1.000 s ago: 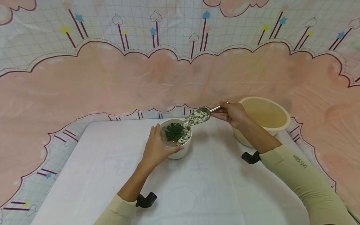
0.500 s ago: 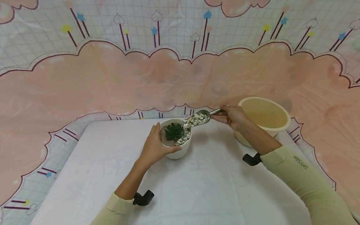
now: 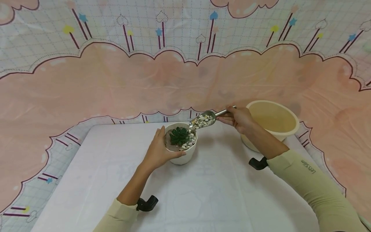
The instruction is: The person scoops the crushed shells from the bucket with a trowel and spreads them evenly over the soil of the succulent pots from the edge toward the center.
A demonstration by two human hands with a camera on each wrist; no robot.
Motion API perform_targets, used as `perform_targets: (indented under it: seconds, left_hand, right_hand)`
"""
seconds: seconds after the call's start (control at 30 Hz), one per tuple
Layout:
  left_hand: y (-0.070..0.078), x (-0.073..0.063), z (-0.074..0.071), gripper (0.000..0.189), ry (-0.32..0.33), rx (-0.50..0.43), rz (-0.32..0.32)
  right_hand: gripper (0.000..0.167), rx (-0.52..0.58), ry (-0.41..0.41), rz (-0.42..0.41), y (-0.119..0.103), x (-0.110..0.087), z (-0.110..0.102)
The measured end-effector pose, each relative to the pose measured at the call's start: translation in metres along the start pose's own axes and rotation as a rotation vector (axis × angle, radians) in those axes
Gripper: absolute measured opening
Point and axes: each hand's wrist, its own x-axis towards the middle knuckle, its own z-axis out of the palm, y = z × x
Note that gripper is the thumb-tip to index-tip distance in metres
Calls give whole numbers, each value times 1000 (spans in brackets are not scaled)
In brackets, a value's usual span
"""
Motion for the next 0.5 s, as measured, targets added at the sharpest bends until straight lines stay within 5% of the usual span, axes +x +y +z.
perform_targets:
  seconds: [0.33,0.5]
  left_hand:
    - [9,-7,12,135,108,69,-23]
    - [2,-2,7,130,71,52,16]
  right_hand:
    - [22,4,-50,-51,4,2,3]
    - [23,-4,-36,-47,4,3,2]
